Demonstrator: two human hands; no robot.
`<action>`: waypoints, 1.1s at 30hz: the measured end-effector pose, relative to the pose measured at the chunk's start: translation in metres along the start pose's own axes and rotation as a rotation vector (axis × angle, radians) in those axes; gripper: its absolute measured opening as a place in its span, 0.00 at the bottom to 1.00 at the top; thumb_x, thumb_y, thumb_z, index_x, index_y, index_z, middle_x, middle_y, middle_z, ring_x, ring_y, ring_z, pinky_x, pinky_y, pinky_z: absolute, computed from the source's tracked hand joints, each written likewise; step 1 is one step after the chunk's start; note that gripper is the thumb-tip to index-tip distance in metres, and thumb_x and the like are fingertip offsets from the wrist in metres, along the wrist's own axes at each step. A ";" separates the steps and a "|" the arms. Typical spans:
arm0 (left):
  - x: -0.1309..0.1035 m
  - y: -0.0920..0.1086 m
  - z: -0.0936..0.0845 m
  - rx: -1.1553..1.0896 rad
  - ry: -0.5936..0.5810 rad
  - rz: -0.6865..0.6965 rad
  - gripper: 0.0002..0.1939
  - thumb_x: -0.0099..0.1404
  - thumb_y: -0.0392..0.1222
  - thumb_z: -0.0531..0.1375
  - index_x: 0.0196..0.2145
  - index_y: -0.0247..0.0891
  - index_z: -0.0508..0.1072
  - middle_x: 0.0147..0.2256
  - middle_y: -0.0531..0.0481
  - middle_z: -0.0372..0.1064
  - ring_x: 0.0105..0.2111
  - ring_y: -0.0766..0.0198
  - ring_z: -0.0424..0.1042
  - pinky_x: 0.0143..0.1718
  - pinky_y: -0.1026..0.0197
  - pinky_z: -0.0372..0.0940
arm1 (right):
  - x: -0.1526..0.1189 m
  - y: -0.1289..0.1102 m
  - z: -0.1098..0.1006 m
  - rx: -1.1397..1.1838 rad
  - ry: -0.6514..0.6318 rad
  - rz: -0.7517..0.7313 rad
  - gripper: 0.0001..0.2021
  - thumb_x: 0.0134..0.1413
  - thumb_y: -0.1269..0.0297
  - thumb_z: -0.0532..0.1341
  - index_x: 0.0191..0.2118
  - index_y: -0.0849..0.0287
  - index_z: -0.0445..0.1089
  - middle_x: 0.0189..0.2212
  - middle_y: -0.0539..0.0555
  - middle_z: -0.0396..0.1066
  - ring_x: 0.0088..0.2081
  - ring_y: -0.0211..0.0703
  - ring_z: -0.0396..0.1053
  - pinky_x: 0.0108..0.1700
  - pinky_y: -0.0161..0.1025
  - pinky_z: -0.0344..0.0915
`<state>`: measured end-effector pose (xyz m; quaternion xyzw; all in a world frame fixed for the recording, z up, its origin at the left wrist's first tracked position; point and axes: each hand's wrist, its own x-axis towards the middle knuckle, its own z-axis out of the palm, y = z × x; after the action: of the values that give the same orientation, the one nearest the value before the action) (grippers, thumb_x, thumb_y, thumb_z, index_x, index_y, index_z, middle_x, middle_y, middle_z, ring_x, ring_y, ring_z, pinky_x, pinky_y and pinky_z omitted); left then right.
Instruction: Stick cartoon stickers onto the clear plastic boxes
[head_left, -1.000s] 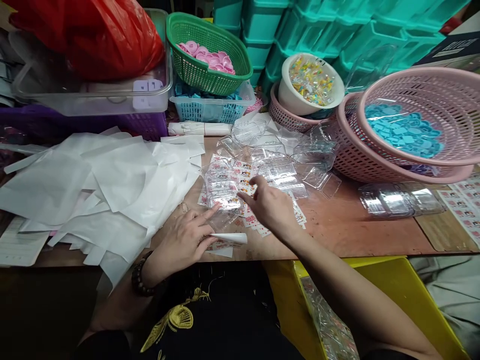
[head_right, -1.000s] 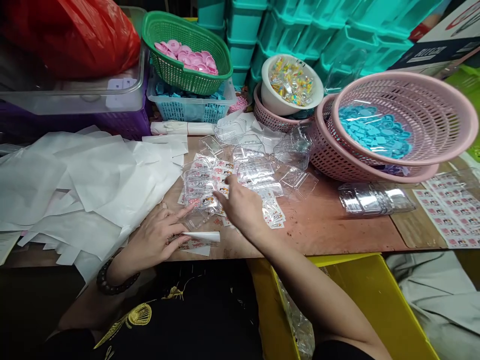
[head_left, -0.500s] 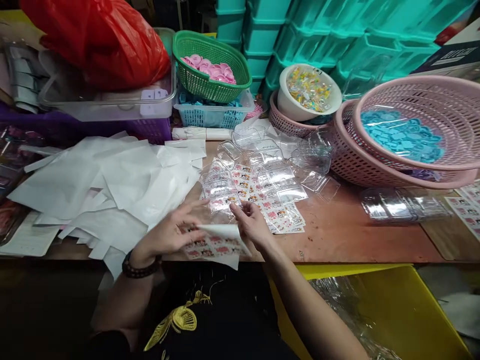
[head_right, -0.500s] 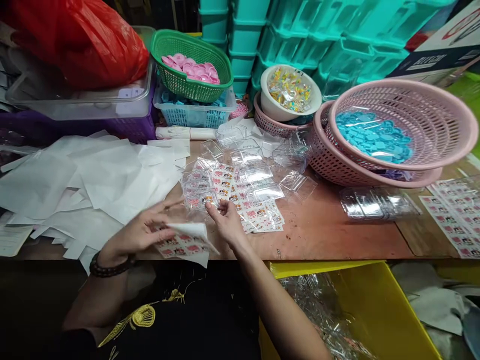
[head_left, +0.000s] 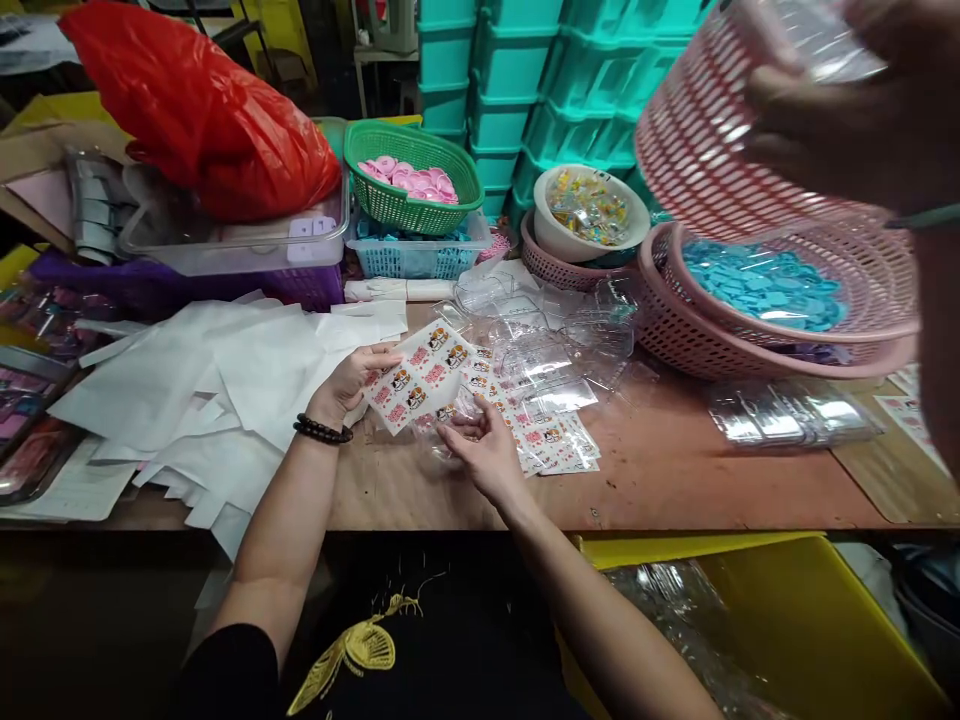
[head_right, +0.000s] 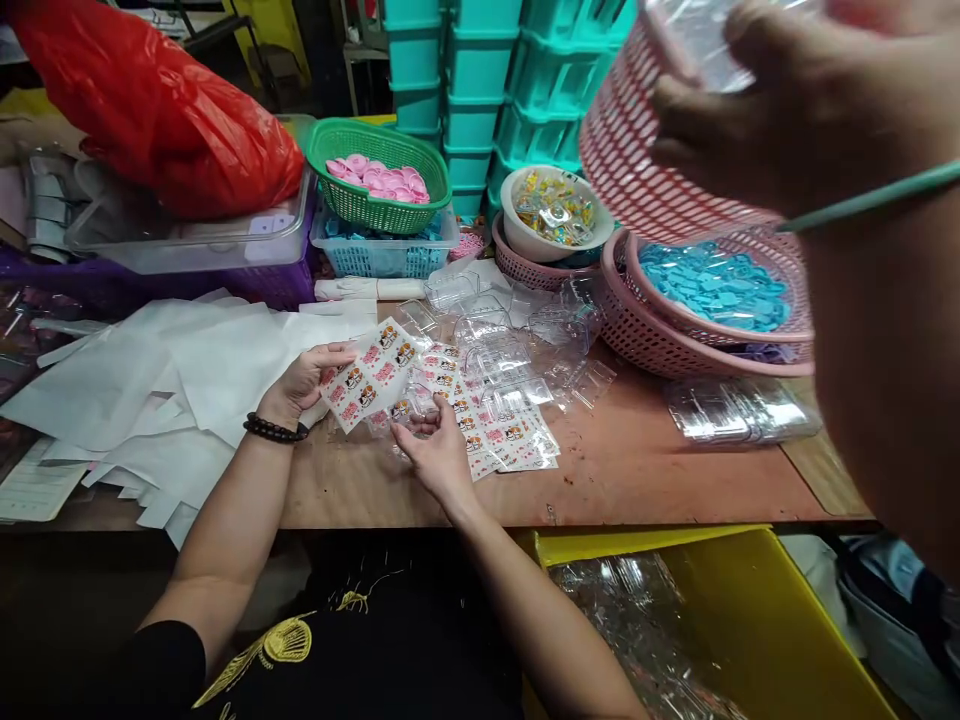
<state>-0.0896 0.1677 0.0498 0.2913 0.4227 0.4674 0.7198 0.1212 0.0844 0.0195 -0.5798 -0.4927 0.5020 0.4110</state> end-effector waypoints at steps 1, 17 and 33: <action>-0.002 0.000 -0.003 -0.035 0.019 0.016 0.09 0.50 0.32 0.68 0.32 0.31 0.80 0.28 0.46 0.81 0.28 0.56 0.80 0.35 0.58 0.72 | -0.003 0.000 -0.001 -0.106 0.046 -0.136 0.40 0.50 0.57 0.67 0.66 0.61 0.53 0.44 0.60 0.73 0.42 0.49 0.75 0.42 0.47 0.75; -0.009 -0.010 -0.012 -0.098 0.169 0.049 0.12 0.52 0.30 0.67 0.37 0.31 0.80 0.31 0.46 0.81 0.34 0.55 0.81 0.42 0.57 0.74 | -0.053 0.037 0.012 -1.226 -0.140 -0.920 0.30 0.57 0.74 0.56 0.66 0.60 0.62 0.60 0.67 0.68 0.62 0.63 0.64 0.58 0.57 0.64; -0.075 -0.042 0.003 -0.218 0.028 -0.081 0.17 0.59 0.37 0.64 0.46 0.29 0.78 0.44 0.38 0.80 0.50 0.44 0.78 0.55 0.48 0.70 | 0.013 0.018 -0.030 -1.049 -0.089 -0.949 0.21 0.62 0.80 0.48 0.51 0.59 0.72 0.46 0.63 0.71 0.44 0.51 0.65 0.43 0.46 0.69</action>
<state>-0.0851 0.0824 0.0423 0.1874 0.3907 0.4849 0.7597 0.1543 0.0949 0.0042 -0.4030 -0.8854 -0.0114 0.2312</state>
